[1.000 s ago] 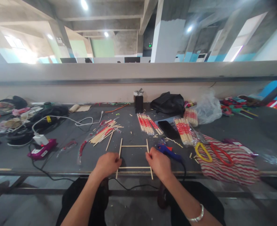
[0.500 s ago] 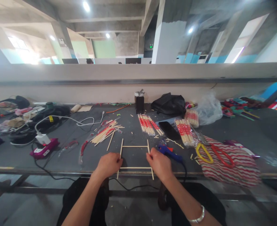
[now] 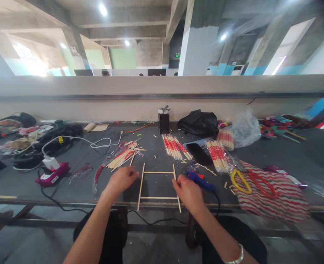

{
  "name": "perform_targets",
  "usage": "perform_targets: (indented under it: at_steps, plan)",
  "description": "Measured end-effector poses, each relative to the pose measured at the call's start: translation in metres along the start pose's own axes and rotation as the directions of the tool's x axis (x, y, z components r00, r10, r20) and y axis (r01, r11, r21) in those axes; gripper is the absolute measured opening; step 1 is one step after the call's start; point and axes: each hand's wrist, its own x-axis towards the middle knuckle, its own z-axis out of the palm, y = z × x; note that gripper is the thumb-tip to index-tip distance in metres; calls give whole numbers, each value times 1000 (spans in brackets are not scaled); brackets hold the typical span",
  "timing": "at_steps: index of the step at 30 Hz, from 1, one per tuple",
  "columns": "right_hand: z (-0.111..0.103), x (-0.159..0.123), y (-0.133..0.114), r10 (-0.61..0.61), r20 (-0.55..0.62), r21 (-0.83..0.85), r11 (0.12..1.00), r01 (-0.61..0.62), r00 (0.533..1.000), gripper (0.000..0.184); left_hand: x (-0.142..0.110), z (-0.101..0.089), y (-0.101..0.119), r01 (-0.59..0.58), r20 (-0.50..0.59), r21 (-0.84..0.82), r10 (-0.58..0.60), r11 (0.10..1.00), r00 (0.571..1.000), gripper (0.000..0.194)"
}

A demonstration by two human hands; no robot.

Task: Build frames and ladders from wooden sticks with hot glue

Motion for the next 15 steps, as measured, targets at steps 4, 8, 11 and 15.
perform_targets:
  at_steps: [4, 8, 11, 15]
  plan:
    - [0, 3, 7, -3, -10, 117, 993, 4, 1000, 29, 37, -12, -11, 100, -66, 69, -95, 993, 993, 24]
    - [-5, 7, 16, 3, -29, 296, 955, 6, 1000, 29, 61, -7, -19, 166, -53, 79, -162, 983, 985, 24]
    - [-11, 9, 22, 9, -75, 384, 923, 20, 997, 30, 62, 0, -22, 192, -56, 81, -188, 978, 981, 25]
    - [-17, 11, 26, 27, -101, 427, 904, 18, 995, 29, 53, 2, -20, 182, -74, 73, -176, 981, 982, 26]
